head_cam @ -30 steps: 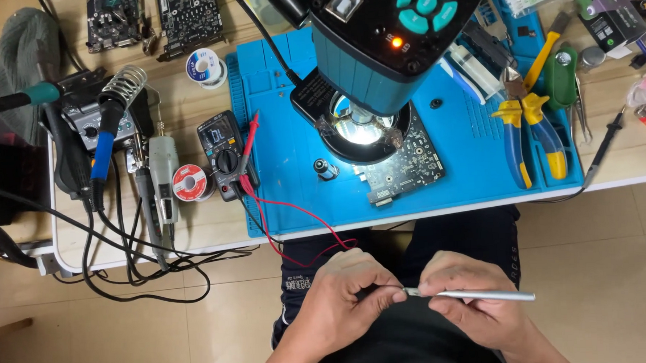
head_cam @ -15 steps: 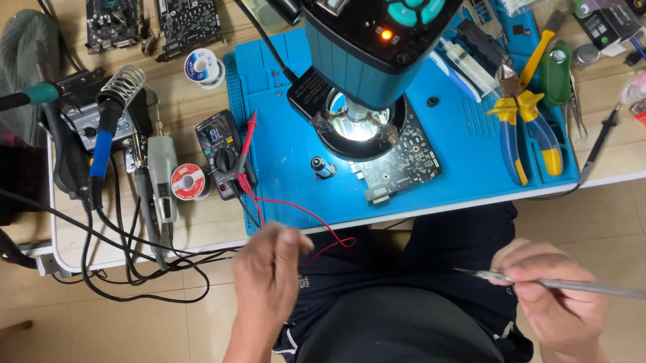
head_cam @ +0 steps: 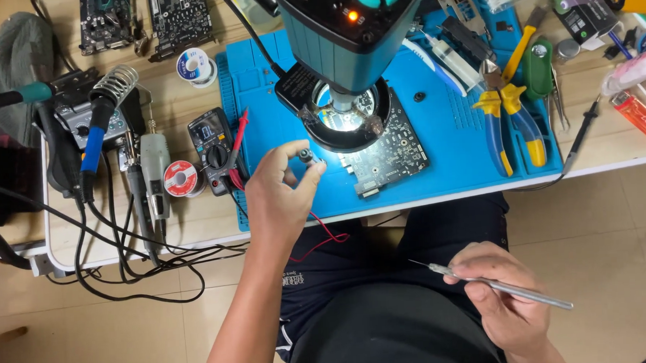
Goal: A person diagnoses and cleans a computer motherboard using a multimeter, a toothbrush, and a heat gun at a repair station.
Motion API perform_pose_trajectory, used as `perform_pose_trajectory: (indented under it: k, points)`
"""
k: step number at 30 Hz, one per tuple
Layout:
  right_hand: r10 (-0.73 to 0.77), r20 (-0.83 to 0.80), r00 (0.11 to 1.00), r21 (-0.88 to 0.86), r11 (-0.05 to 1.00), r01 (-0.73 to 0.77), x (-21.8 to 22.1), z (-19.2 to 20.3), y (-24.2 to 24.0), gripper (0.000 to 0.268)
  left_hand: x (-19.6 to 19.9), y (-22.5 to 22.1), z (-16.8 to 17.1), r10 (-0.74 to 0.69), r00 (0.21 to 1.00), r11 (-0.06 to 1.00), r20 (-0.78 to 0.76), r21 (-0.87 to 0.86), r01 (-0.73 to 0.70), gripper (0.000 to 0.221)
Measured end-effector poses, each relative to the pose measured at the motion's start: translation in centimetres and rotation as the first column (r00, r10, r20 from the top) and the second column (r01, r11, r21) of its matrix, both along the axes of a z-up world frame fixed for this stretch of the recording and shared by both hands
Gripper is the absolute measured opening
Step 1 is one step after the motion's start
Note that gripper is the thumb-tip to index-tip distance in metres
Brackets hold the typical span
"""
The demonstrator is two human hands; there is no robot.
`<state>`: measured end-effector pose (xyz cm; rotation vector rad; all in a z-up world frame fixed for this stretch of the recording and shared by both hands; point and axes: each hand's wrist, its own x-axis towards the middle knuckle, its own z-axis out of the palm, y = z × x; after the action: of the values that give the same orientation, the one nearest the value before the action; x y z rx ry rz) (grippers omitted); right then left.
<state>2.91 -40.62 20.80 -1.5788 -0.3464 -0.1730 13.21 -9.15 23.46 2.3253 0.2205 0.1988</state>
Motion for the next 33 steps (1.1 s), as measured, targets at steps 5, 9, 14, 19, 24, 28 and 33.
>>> perform_pose_trajectory:
  k: [5,9,14,19,24,28,33]
  points:
    - [-0.007,-0.020,1.000,-0.046,0.999,0.006,-0.3,0.2,0.0,0.025,-0.8,-0.4,-0.1,-0.025,0.995,0.998,0.092,0.063,0.019,0.025]
    - [-0.035,0.029,0.999,-0.014,0.999,0.036,0.3,0.4,0.2,0.014,-3.0,-0.8,0.8,-0.118,0.965,0.990,0.236,0.104,0.095,0.025]
    - [-0.055,0.098,0.994,-0.140,0.988,0.069,2.1,3.4,1.8,0.012,-5.2,-1.4,1.0,-0.230,0.897,0.972,0.377,0.139,0.190,0.026]
    - [-0.021,0.248,0.969,-0.222,0.972,0.078,4.5,6.0,4.1,0.025,-6.0,-1.7,1.1,-0.260,0.877,0.966,0.404,0.121,0.230,0.027]
    - [0.079,0.313,0.946,-0.267,0.964,0.008,6.0,6.2,5.4,0.020,-6.3,-1.5,0.6,-0.253,0.881,0.967,0.399,0.114,0.226,0.031]
    - [0.106,0.339,0.935,-0.273,0.962,-0.010,6.4,5.9,5.9,0.018,-6.4,-1.4,0.7,-0.249,0.876,0.968,0.414,0.097,0.230,0.032]
    - [0.104,0.338,0.935,-0.278,0.961,-0.006,6.6,5.8,5.9,0.017,-6.3,-1.4,1.2,-0.237,0.879,0.970,0.415,0.052,0.237,0.031]
